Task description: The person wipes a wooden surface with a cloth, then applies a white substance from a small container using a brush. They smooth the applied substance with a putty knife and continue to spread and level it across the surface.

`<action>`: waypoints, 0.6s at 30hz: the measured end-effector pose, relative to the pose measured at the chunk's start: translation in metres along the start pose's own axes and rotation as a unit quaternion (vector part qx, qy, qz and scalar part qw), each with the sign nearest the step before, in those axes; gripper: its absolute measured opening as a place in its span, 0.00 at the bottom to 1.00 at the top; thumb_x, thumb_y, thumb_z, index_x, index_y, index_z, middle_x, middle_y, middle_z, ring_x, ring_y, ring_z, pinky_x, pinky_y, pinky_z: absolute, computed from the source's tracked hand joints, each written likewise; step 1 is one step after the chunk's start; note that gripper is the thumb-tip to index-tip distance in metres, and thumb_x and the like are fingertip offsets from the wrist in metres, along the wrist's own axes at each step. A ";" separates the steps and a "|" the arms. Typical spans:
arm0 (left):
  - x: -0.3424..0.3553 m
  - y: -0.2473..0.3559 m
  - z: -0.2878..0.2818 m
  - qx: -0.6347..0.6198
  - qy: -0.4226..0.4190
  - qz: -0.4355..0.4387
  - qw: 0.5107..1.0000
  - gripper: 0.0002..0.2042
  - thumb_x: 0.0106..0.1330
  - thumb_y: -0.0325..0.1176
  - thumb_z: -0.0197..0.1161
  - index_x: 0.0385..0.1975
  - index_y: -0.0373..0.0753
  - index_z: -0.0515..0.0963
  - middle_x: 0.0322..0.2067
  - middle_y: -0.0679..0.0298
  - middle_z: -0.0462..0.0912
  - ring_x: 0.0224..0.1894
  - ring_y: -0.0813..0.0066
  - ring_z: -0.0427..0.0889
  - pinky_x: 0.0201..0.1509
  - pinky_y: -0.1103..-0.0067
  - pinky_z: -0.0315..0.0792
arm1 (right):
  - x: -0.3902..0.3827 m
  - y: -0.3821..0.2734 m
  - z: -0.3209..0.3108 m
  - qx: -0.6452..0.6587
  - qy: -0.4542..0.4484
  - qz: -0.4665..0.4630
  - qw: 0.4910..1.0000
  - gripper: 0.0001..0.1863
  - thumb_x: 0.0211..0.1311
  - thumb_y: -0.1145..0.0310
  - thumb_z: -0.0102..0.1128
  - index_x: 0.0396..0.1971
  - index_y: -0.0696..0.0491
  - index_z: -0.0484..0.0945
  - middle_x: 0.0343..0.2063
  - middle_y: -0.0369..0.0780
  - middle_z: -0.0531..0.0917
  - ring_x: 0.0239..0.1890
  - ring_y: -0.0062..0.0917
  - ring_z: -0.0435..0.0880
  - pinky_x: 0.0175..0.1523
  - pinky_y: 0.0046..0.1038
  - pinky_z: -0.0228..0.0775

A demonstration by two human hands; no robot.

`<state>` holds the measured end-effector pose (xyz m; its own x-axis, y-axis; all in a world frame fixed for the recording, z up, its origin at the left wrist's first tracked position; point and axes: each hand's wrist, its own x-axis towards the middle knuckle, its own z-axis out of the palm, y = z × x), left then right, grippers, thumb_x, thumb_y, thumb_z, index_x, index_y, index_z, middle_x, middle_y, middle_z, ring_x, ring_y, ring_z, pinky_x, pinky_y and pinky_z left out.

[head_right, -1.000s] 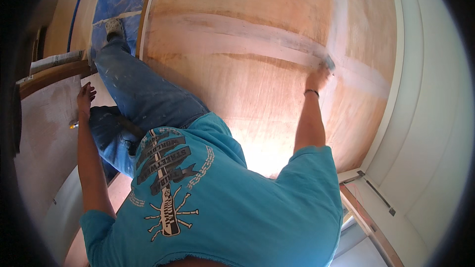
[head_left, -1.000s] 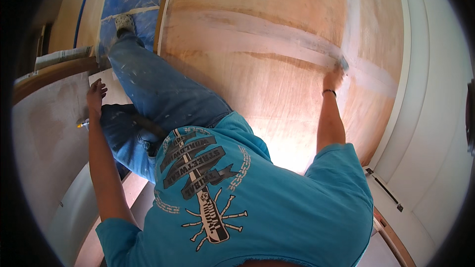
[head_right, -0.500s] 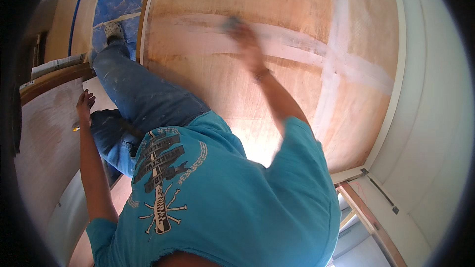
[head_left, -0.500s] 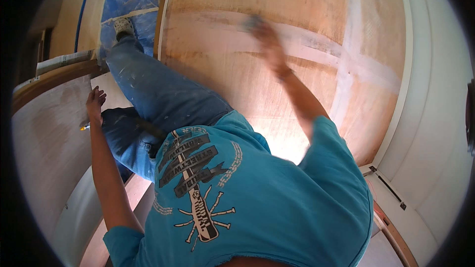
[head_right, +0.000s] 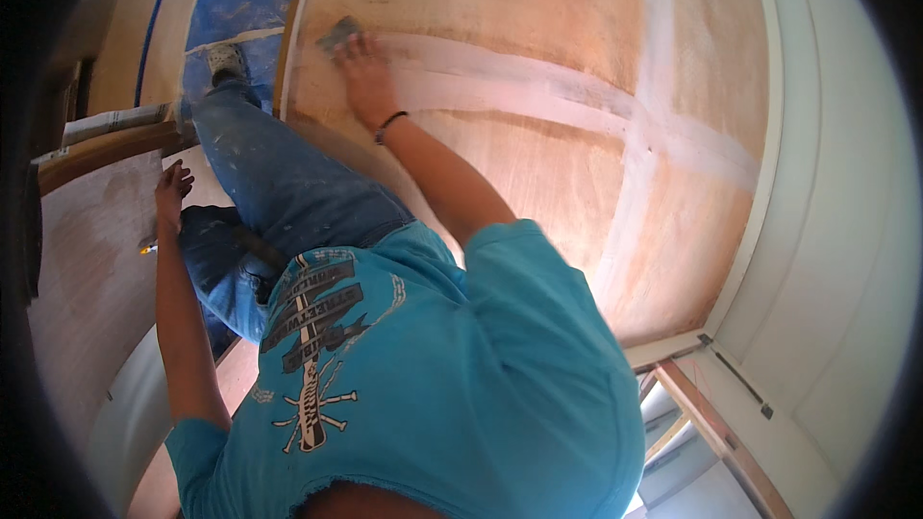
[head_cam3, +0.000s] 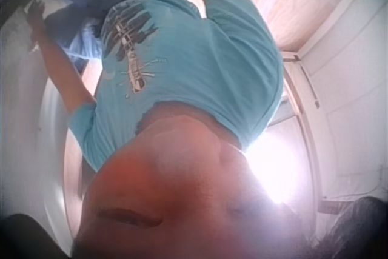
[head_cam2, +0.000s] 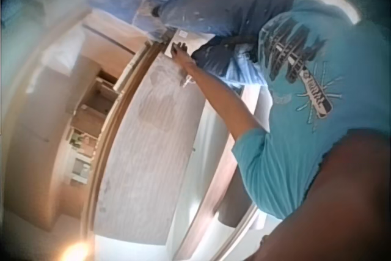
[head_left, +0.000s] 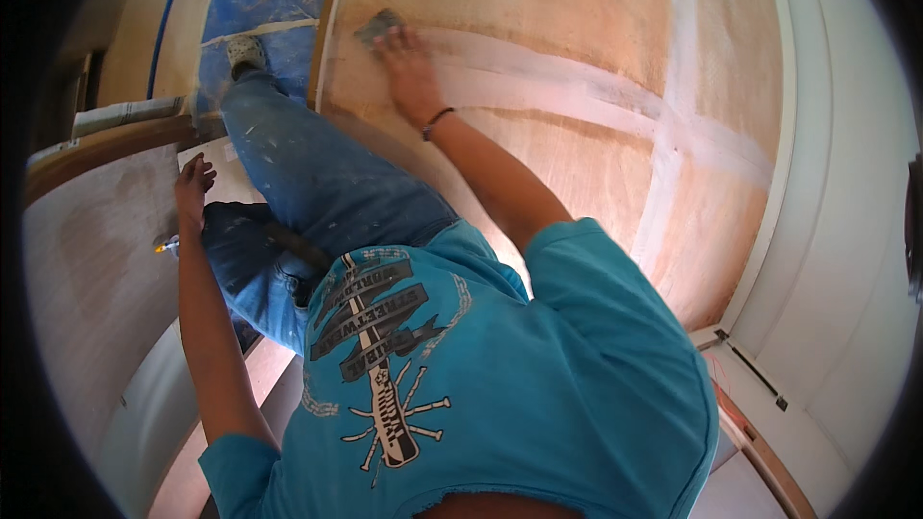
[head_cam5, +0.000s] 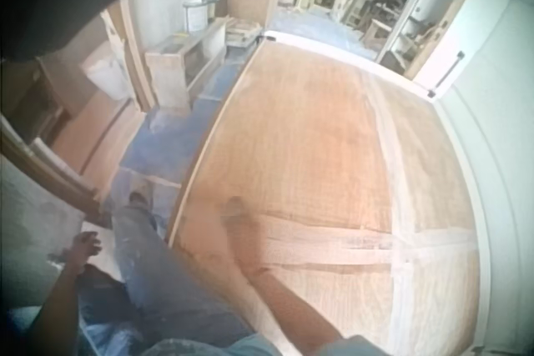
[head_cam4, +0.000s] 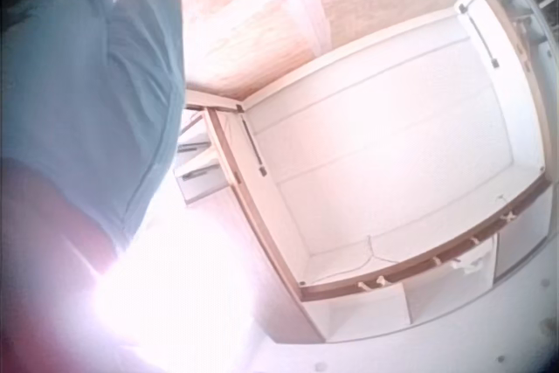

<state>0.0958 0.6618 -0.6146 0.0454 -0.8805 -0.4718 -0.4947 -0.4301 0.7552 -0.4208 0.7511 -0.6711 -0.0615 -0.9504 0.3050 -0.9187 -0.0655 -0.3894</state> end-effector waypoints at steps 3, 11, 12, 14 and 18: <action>-0.007 -0.004 -0.007 -0.017 0.015 -0.005 1.000 0.22 0.81 0.45 0.57 0.66 0.37 0.76 0.52 0.56 0.85 0.51 0.68 0.86 0.55 0.75 0.79 | -0.008 0.004 -0.001 0.006 0.013 -0.038 0.999 0.26 0.70 0.74 0.50 0.68 0.51 0.73 0.69 0.51 0.73 0.76 0.43 0.65 0.81 0.46 0.50; -0.001 -0.017 -0.013 -0.062 0.012 -0.018 0.998 0.23 0.81 0.46 0.56 0.68 0.39 0.74 0.56 0.56 0.83 0.55 0.66 0.84 0.61 0.73 0.76 | -0.275 0.307 -0.204 -0.128 0.025 0.321 0.938 0.28 0.74 0.69 0.48 0.74 0.51 0.66 0.68 0.47 0.74 0.66 0.39 0.74 0.69 0.43 0.67; -0.003 -0.017 -0.012 -0.050 0.009 -0.027 0.998 0.23 0.81 0.46 0.56 0.68 0.39 0.74 0.56 0.56 0.83 0.55 0.66 0.84 0.61 0.73 0.76 | -0.294 0.329 -0.229 -0.188 0.006 0.436 0.880 0.28 0.75 0.66 0.48 0.74 0.50 0.66 0.67 0.48 0.75 0.62 0.40 0.79 0.64 0.44 0.73; 0.000 -0.012 0.005 -0.031 -0.009 -0.038 0.999 0.23 0.80 0.46 0.56 0.68 0.39 0.74 0.56 0.56 0.83 0.54 0.66 0.84 0.60 0.73 0.77 | -0.314 0.352 -0.252 -0.302 -0.020 0.542 0.784 0.28 0.76 0.63 0.49 0.75 0.47 0.65 0.64 0.49 0.78 0.53 0.40 0.85 0.53 0.45 0.82; 0.012 -0.002 0.002 -0.046 -0.009 -0.016 0.999 0.23 0.81 0.46 0.56 0.68 0.39 0.74 0.54 0.56 0.84 0.53 0.67 0.85 0.59 0.74 0.77 | -0.196 0.263 -0.103 -0.188 0.095 0.211 0.954 0.35 0.73 0.76 0.44 0.79 0.58 0.54 0.79 0.48 0.59 0.82 0.40 0.50 0.85 0.43 0.34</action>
<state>0.0957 0.6530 -0.6229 0.0447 -0.8630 -0.5032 -0.4109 -0.4750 0.7781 -0.6902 0.9511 -0.7433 -0.4945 -0.7929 0.3561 -0.8690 0.4593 -0.1841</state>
